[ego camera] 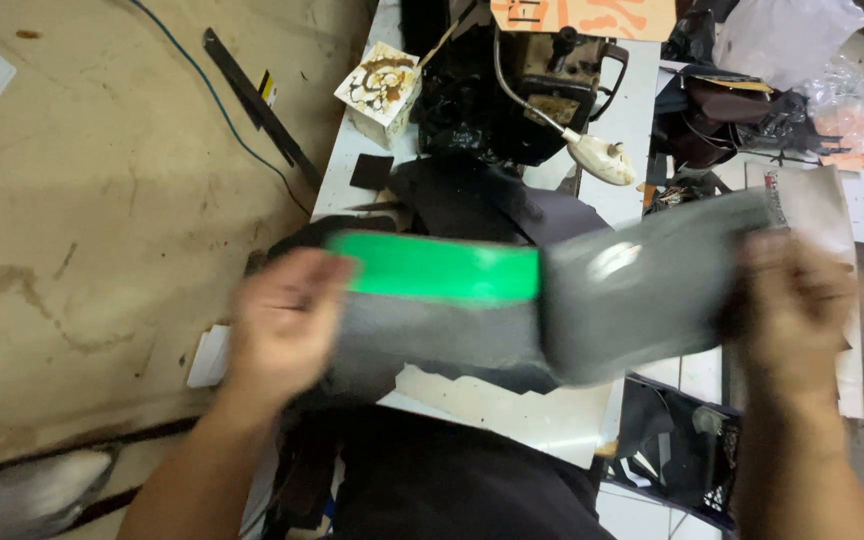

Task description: Peeling the protective backing off of pre-cut leather pieces in a workshop environment.

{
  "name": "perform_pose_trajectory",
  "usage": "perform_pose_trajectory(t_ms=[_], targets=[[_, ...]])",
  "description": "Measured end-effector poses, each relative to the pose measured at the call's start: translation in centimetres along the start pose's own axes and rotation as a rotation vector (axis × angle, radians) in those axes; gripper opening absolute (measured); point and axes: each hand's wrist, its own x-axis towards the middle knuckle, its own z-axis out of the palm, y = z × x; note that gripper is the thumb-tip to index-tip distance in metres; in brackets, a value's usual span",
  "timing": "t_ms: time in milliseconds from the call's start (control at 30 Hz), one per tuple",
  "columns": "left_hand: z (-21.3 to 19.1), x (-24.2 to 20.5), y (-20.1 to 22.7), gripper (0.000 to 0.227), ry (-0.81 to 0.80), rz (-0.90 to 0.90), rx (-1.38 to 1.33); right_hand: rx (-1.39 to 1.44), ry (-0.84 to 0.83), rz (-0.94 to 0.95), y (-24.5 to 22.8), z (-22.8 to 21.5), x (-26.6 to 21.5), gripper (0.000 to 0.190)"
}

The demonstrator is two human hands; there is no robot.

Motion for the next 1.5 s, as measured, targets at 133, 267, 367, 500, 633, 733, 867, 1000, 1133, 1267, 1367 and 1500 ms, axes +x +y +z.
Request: perform_pose_trajectory(t_ms=[133,267,367,500,633,733,867,1000,1133,1267,1367,1500], targets=[[-1.1,-0.6,-0.9,0.031,0.146,-0.026,-0.197,0.068,0.151,0.038,2.0,-0.9,-0.8,0.033],[-1.1,-0.7,-2.9,0.011,0.137,-0.054,-0.286,0.016,0.179,-0.103,2.5,-1.7,-1.6,0.040],[-0.5,-0.8,-2.0,0.043,0.008,-0.040,-0.258,-0.106,0.179,-0.196,2.5,-1.9,-3.1,0.034],[1.8,0.3,1.8,0.057,-0.092,0.174,0.331,-0.122,-0.032,-0.614,-3.8,1.4,-2.0,0.024],[5.7,4.0,2.3,0.071,-0.232,0.367,0.423,-0.030,-0.157,-0.903,-9.0,4.0,-1.4,0.032],[7.2,5.7,3.5,0.043,-0.443,0.295,0.249,0.047,0.001,-0.874,-5.3,3.5,-1.8,0.032],[7.9,5.3,2.7,0.029,-0.417,0.457,0.305,-0.409,0.292,-0.670,-1.9,0.7,-2.2,0.018],[7.9,3.3,4.5,0.020,-0.204,0.654,0.560,-0.499,0.031,-0.591,-6.3,3.3,-1.2,0.061],[9.0,1.7,5.9,0.030,-0.012,0.898,0.742,-0.688,-0.206,-0.699,-9.1,7.7,-2.9,0.097],[7.6,2.2,6.2,0.007,-0.156,0.931,0.595,-0.592,-0.295,-0.598,-3.9,8.6,-3.1,0.026],[6.4,1.7,4.9,0.011,-0.246,0.842,0.339,-0.355,-0.338,-0.356,0.7,6.4,-2.5,0.011],[5.5,0.7,3.1,0.009,-0.306,0.731,0.023,-0.200,-0.429,-0.436,2.6,5.0,-2.3,0.007]])
